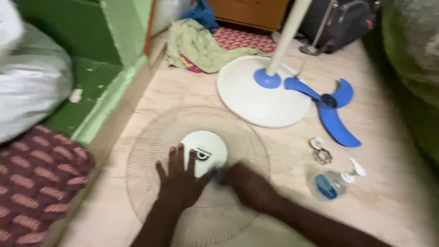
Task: The person cleans a fan grill on the floor by applying liquid from a bottle onto a cloth and wiping the grill and its central logo.
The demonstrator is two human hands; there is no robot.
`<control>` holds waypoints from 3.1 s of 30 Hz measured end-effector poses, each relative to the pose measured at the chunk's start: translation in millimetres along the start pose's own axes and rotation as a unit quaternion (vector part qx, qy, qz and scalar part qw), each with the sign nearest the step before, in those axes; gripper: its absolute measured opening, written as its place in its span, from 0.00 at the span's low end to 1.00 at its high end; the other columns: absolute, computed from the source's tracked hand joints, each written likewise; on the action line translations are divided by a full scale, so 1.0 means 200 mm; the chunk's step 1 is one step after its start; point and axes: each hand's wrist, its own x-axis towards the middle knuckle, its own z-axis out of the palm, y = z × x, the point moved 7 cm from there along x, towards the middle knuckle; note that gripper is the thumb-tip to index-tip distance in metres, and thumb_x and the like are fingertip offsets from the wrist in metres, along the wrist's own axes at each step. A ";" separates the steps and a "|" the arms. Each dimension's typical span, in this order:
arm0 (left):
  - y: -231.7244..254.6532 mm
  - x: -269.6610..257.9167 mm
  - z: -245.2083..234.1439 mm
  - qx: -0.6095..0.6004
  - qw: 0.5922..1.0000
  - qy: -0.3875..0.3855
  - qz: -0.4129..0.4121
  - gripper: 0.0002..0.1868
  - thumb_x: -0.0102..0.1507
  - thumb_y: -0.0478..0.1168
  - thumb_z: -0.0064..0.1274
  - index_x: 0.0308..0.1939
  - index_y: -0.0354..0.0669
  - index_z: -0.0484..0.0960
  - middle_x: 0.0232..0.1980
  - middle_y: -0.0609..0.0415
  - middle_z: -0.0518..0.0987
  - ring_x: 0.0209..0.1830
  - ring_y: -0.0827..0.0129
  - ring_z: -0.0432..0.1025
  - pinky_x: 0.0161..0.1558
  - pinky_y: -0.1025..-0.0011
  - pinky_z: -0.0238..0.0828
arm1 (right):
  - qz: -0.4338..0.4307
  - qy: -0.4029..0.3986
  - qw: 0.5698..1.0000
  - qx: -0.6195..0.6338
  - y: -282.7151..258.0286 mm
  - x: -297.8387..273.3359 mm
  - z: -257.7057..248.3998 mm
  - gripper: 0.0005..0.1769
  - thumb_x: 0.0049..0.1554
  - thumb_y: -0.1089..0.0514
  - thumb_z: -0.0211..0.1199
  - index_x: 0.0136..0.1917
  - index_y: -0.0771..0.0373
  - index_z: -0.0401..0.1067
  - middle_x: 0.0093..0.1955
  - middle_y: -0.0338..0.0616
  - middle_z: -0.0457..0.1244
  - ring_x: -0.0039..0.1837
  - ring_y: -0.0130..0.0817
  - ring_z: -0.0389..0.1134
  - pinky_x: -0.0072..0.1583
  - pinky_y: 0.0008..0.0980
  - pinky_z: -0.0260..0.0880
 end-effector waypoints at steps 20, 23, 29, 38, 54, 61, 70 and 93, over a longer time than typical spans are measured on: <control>-0.01 0.01 0.01 -0.017 0.994 0.104 0.038 0.49 0.66 0.72 0.32 0.80 0.46 0.44 0.84 0.41 0.33 0.84 0.47 0.24 0.71 0.30 0.20 | 0.294 0.133 0.939 -0.122 0.22 0.25 -0.18 0.24 0.48 0.74 0.56 0.56 0.61 0.77 0.50 0.56 0.68 0.52 0.53 0.65 0.55 0.49 0.68; -0.04 0.04 0.02 -0.009 0.987 0.154 0.044 0.49 0.66 0.72 0.32 0.80 0.45 0.46 0.84 0.41 0.35 0.83 0.47 0.26 0.71 0.30 0.21 | 0.215 0.056 0.973 -0.066 -0.07 0.06 0.11 0.25 0.53 0.74 0.55 0.61 0.60 0.75 0.49 0.57 0.66 0.49 0.53 0.64 0.51 0.51 0.69; -0.03 0.03 0.01 -0.021 0.990 0.135 0.043 0.48 0.66 0.71 0.33 0.80 0.45 0.45 0.85 0.41 0.33 0.83 0.47 0.23 0.71 0.30 0.19 | 0.033 0.006 0.997 -0.074 -0.02 0.05 -0.02 0.17 0.48 0.68 0.63 0.52 0.60 0.76 0.49 0.53 0.68 0.52 0.51 0.65 0.52 0.49 0.70; -0.03 0.02 0.00 -0.026 0.991 0.128 0.043 0.41 0.69 0.64 0.30 0.80 0.47 0.45 0.85 0.42 0.33 0.83 0.48 0.23 0.71 0.32 0.19 | 0.166 0.067 0.979 -0.094 -0.13 0.01 0.19 0.22 0.44 0.70 0.61 0.54 0.67 0.73 0.49 0.57 0.66 0.51 0.57 0.64 0.52 0.52 0.67; 0.03 -0.03 0.04 -0.061 0.963 0.256 0.064 0.37 0.69 0.59 0.38 0.77 0.44 0.56 0.83 0.41 0.43 0.84 0.46 0.33 0.71 0.29 0.26 | 0.232 0.103 0.965 -0.067 0.02 0.09 0.02 0.22 0.42 0.60 0.69 0.52 0.63 0.75 0.46 0.55 0.67 0.51 0.54 0.66 0.52 0.50 0.68; 0.03 -0.04 0.04 -0.083 0.959 0.264 0.064 0.38 0.68 0.59 0.39 0.77 0.42 0.56 0.82 0.39 0.43 0.82 0.45 0.33 0.70 0.30 0.25 | 0.242 0.098 0.962 -0.087 -0.15 0.00 0.14 0.16 0.49 0.64 0.66 0.53 0.64 0.73 0.46 0.55 0.67 0.52 0.56 0.66 0.54 0.51 0.67; 0.06 -0.07 -0.01 -0.088 0.956 0.272 0.066 0.38 0.68 0.58 0.41 0.77 0.42 0.57 0.82 0.39 0.44 0.82 0.46 0.34 0.71 0.29 0.26 | 0.190 0.147 0.968 -0.069 -0.16 0.22 0.01 0.26 0.45 0.70 0.62 0.59 0.67 0.72 0.51 0.55 0.67 0.53 0.55 0.65 0.55 0.49 0.67; 0.07 -0.06 0.03 -0.095 0.947 0.302 0.060 0.38 0.67 0.58 0.44 0.75 0.42 0.59 0.82 0.40 0.46 0.83 0.46 0.35 0.71 0.29 0.26 | 0.231 0.067 0.966 -0.090 -0.33 -0.10 0.08 0.28 0.40 0.67 0.67 0.57 0.64 0.72 0.51 0.53 0.67 0.54 0.54 0.64 0.53 0.49 0.68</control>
